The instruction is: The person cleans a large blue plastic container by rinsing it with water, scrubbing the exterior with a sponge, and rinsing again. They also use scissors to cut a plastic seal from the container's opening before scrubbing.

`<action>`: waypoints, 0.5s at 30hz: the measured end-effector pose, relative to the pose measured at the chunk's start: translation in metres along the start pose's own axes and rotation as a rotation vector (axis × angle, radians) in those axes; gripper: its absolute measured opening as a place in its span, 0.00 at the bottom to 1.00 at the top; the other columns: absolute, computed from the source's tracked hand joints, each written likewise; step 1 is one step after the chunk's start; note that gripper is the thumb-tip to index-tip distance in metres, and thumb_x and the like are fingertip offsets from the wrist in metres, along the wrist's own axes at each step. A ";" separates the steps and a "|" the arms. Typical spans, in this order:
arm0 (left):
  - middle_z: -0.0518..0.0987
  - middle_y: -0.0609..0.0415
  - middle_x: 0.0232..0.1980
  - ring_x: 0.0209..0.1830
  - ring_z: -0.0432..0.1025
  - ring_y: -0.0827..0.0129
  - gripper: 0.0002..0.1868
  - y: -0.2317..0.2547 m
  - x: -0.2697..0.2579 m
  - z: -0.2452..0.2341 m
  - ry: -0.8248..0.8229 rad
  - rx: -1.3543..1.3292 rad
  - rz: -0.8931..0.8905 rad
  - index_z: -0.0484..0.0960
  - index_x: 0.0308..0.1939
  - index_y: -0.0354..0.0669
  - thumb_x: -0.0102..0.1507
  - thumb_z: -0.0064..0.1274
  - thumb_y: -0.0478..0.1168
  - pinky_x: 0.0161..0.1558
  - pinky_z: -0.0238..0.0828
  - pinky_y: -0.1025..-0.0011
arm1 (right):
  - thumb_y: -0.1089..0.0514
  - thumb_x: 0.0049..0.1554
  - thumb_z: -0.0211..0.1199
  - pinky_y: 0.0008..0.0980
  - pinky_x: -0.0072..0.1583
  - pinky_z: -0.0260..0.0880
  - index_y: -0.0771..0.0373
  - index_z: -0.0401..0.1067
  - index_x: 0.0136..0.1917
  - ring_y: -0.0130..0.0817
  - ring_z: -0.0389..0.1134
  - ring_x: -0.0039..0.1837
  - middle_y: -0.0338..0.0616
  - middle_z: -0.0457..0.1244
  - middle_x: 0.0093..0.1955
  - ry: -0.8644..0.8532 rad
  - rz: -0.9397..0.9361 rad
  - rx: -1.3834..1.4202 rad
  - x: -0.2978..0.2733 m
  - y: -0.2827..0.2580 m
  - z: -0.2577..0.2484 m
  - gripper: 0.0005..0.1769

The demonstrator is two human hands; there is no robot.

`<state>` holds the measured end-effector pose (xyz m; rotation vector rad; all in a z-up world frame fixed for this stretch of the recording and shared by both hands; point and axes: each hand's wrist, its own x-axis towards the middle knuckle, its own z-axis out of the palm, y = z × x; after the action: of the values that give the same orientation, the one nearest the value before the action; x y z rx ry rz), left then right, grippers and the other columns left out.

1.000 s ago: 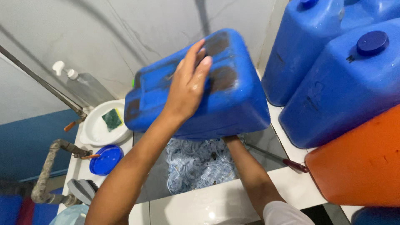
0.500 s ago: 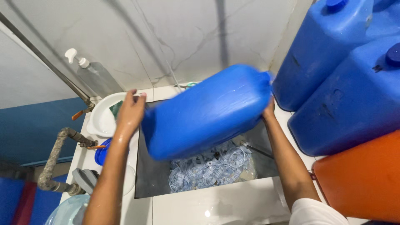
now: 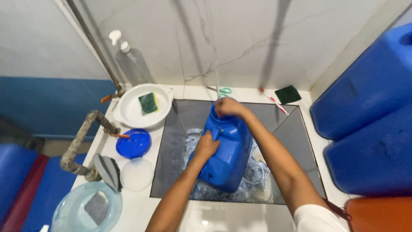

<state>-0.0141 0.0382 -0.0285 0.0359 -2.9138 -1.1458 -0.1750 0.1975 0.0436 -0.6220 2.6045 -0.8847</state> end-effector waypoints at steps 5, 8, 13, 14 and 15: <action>0.80 0.26 0.43 0.47 0.76 0.34 0.27 0.002 -0.002 -0.007 0.035 -0.042 -0.120 0.72 0.50 0.28 0.57 0.60 0.45 0.52 0.73 0.46 | 0.67 0.59 0.62 0.38 0.45 0.81 0.74 0.76 0.42 0.46 0.74 0.42 0.57 0.69 0.41 0.052 0.375 0.787 0.068 -0.004 -0.013 0.07; 0.80 0.27 0.43 0.47 0.76 0.34 0.26 0.000 -0.014 -0.017 0.023 -0.056 -0.214 0.72 0.51 0.30 0.57 0.59 0.47 0.51 0.72 0.44 | 0.68 0.58 0.55 0.39 0.44 0.82 0.75 0.76 0.43 0.44 0.75 0.40 0.57 0.71 0.41 0.051 0.366 0.816 0.059 -0.014 -0.017 0.10; 0.81 0.26 0.42 0.45 0.77 0.33 0.29 -0.004 -0.031 -0.032 0.047 -0.064 -0.158 0.71 0.55 0.32 0.59 0.56 0.50 0.49 0.73 0.44 | 0.66 0.57 0.58 0.37 0.41 0.77 0.72 0.79 0.44 0.42 0.74 0.39 0.55 0.71 0.41 -0.027 0.336 0.456 0.034 -0.037 -0.043 0.09; 0.81 0.25 0.41 0.44 0.77 0.32 0.32 -0.004 -0.031 -0.036 0.050 -0.062 -0.148 0.70 0.59 0.33 0.60 0.55 0.52 0.49 0.73 0.43 | 0.66 0.57 0.59 0.36 0.42 0.79 0.71 0.79 0.44 0.42 0.75 0.39 0.55 0.71 0.41 -0.035 0.348 0.428 0.031 -0.040 -0.048 0.08; 0.80 0.24 0.41 0.43 0.76 0.31 0.34 -0.005 -0.031 -0.039 0.054 -0.059 -0.139 0.68 0.63 0.34 0.61 0.54 0.54 0.48 0.73 0.43 | 0.68 0.54 0.62 0.36 0.41 0.78 0.73 0.79 0.43 0.42 0.74 0.39 0.56 0.70 0.40 -0.044 0.342 0.395 0.028 -0.044 -0.053 0.07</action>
<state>0.0172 0.0086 -0.0036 0.2681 -2.8673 -1.2282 -0.2081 0.1786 0.1067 -0.0862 2.3005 -1.2000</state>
